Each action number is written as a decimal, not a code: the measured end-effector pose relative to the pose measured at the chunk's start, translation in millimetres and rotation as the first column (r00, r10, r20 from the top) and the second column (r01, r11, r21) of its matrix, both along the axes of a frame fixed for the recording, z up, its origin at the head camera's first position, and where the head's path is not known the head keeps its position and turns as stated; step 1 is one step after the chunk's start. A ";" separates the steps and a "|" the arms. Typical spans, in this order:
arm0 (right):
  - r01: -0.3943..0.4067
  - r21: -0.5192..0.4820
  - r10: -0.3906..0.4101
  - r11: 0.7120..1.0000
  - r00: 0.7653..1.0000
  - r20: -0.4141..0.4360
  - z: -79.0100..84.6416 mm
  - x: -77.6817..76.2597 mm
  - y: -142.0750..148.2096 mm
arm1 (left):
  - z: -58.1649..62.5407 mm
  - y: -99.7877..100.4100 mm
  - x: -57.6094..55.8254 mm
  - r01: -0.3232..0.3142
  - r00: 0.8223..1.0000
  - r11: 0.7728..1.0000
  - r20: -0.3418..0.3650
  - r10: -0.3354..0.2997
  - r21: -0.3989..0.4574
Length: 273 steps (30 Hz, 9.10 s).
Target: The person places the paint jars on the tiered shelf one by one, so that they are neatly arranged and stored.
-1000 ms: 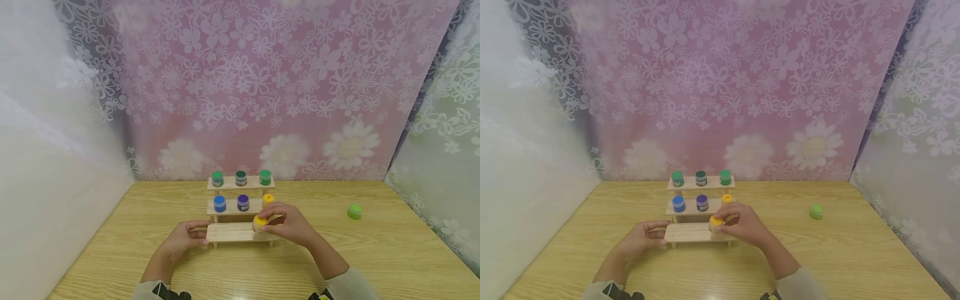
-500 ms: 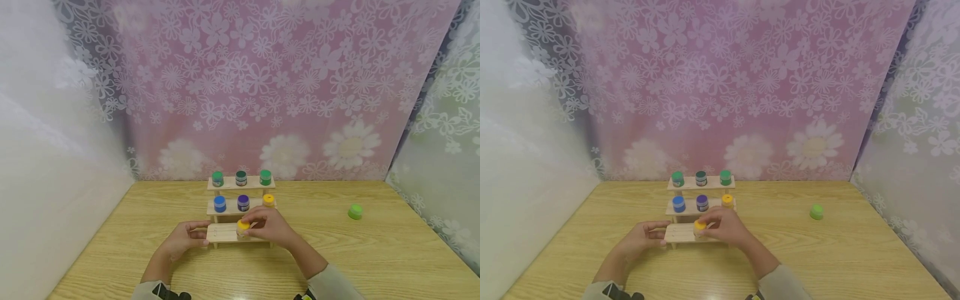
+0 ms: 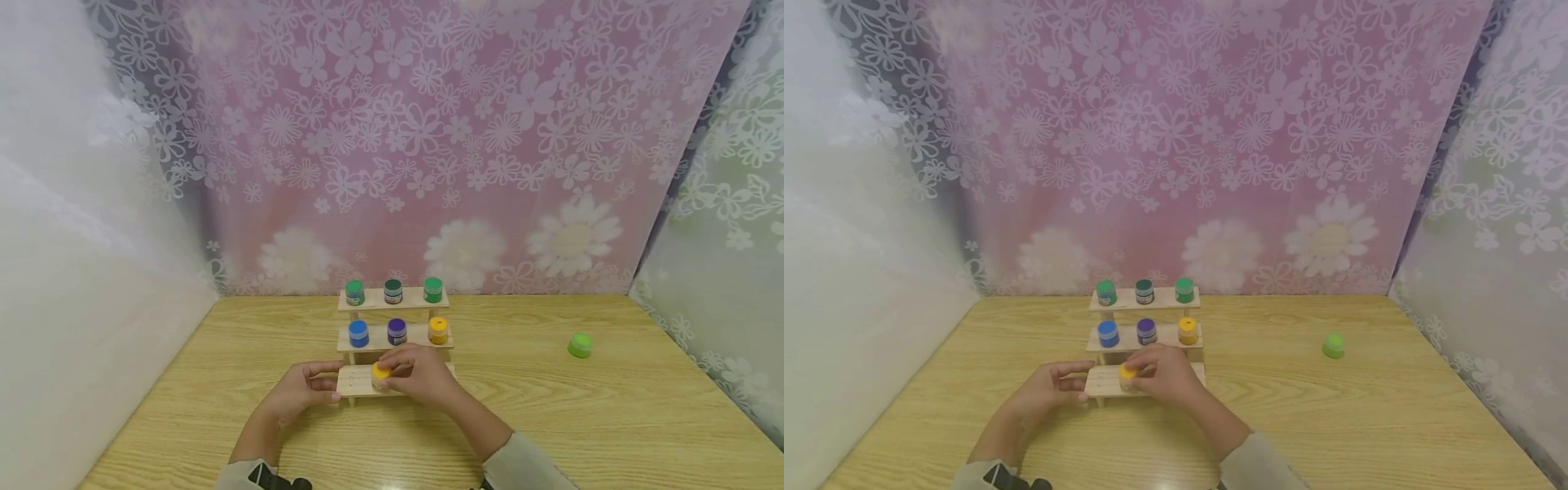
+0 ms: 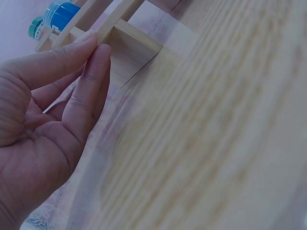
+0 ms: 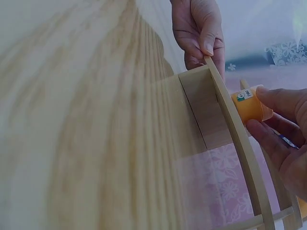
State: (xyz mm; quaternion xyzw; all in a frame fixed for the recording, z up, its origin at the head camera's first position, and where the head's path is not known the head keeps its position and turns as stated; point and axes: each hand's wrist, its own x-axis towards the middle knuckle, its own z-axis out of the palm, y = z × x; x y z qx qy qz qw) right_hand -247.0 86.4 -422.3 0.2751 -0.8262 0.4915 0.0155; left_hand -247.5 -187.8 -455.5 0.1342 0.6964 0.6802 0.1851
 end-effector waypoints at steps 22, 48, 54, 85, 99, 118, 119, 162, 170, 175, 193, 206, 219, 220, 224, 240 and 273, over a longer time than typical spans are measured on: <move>0.058 -0.027 -0.059 0.998 0.998 -0.008 3.9 7.2 8.2 | -0.6 -0.3 0.4 0.001 1.000 1.000 0.005 -0.001 -0.007; 0.068 -0.156 -0.077 0.985 0.996 -0.052 14.1 19.1 59.7 | 0.8 1.3 1.2 -0.012 1.000 1.000 0.005 0.012 -0.014; 0.067 -0.160 -0.079 0.985 0.995 -0.068 15.4 19.0 70.6 | 1.0 1.4 1.6 -0.011 1.000 1.000 0.003 0.011 -0.013; 0.069 -0.027 -0.072 0.997 0.990 -0.117 21.7 15.1 146.7 | 1.5 0.4 3.3 -0.008 1.000 1.000 0.009 0.008 -0.012; 0.143 -0.020 -0.145 0.990 0.981 -0.129 22.7 12.3 178.1 | 1.7 0.8 2.5 -0.014 1.000 1.000 0.012 0.014 -0.011; 0.277 0.045 -0.269 0.960 0.955 -0.124 30.8 18.8 214.6 | 0.5 0.2 2.6 -0.004 1.000 1.000 0.014 0.004 0.002; 0.281 0.045 -0.274 0.959 0.954 -0.124 31.6 19.1 216.7 | 0.4 0.3 2.5 -0.005 1.000 1.000 0.014 0.005 0.002; 0.445 0.224 -0.451 0.867 0.892 -0.028 19.9 4.2 291.6 | -0.2 2.0 2.9 -0.033 0.999 0.999 0.016 0.033 -0.006; 0.466 0.218 -0.473 0.858 0.881 -0.022 7.4 -1.9 301.4 | 0.7 2.1 3.0 -0.033 0.999 0.999 0.027 0.033 -0.006; 0.480 0.216 -0.482 0.850 0.875 -0.046 -1.9 -6.2 307.4 | 0.7 1.5 2.7 -0.025 0.999 1.000 0.029 0.025 0.006; 0.478 0.305 -0.513 0.823 0.858 0.040 -21.6 -18.8 315.5 | 3.0 2.5 3.1 -0.040 0.999 0.999 0.028 0.041 -0.029; 0.501 0.297 -0.534 0.813 0.845 0.036 -26.6 -22.8 317.7 | 3.2 1.5 3.6 -0.024 0.999 1.000 0.023 0.024 -0.015; 0.533 0.277 -0.561 0.800 0.828 0.026 -20.7 -16.4 312.2 | 2.7 2.2 3.3 -0.037 0.999 0.999 0.025 0.038 -0.024; 0.532 0.274 -0.559 0.802 0.829 0.026 -20.3 -16.1 311.5 | 2.5 2.3 3.2 -0.039 0.999 0.999 0.026 0.040 -0.025; 0.526 0.260 -0.550 0.810 0.835 0.022 -18.7 -15.7 308.5 | 2.1 2.3 3.0 -0.046 0.998 0.998 0.029 0.047 -0.030; 0.466 0.182 -0.474 0.866 0.881 -0.001 -9.1 -9.7 284.8 | 1.7 2.5 2.8 -0.053 0.998 0.998 0.019 0.053 -0.035; 0.359 0.087 -0.365 0.929 0.930 0.055 13.9 7.1 240.0 | 1.1 3.6 2.1 -0.059 0.998 0.997 0.022 0.060 -0.042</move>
